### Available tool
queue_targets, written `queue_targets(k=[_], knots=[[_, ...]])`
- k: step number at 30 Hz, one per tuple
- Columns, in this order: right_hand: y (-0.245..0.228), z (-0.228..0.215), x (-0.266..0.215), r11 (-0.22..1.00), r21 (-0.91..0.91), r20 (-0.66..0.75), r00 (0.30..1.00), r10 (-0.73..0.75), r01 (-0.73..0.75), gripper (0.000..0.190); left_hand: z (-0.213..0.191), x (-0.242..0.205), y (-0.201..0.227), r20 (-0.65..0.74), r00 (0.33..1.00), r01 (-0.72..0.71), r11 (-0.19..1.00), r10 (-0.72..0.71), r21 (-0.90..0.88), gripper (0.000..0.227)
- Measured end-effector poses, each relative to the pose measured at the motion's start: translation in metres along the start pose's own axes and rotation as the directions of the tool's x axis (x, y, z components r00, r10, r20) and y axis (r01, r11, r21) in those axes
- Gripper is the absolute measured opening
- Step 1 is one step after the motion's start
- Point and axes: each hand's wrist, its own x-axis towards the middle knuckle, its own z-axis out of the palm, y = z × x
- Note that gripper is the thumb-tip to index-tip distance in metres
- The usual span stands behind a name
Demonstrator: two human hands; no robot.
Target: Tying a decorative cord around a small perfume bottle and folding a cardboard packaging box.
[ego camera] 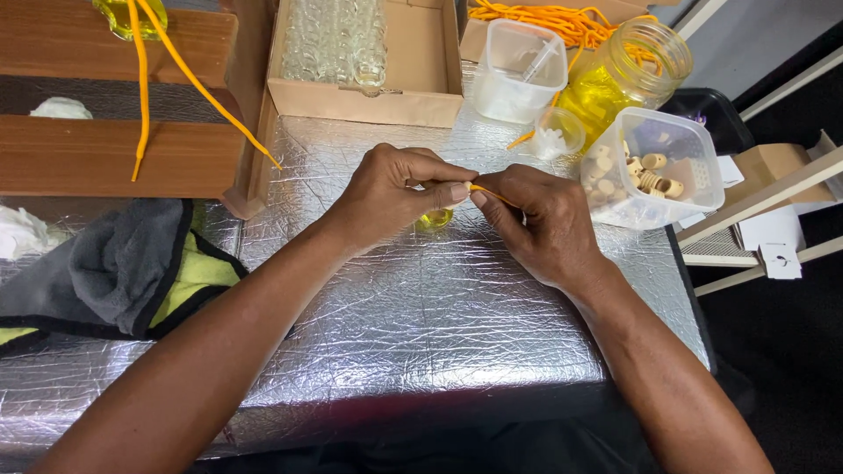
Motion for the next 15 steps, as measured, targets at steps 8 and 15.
queue_targets(k=[8,15], knots=[[-0.005,-0.004,0.001,0.999,-0.029,0.027,0.999,-0.031,0.032,0.011,0.002,-0.002,0.013,-0.031,0.999,0.011,1.0,-0.01,0.028,0.016],[0.001,-0.005,-0.006,0.999,-0.018,0.031,0.999,0.036,-0.036,0.013,0.01,0.0,0.017,-0.023,0.999,0.04,0.999,-0.039,0.028,0.009]])
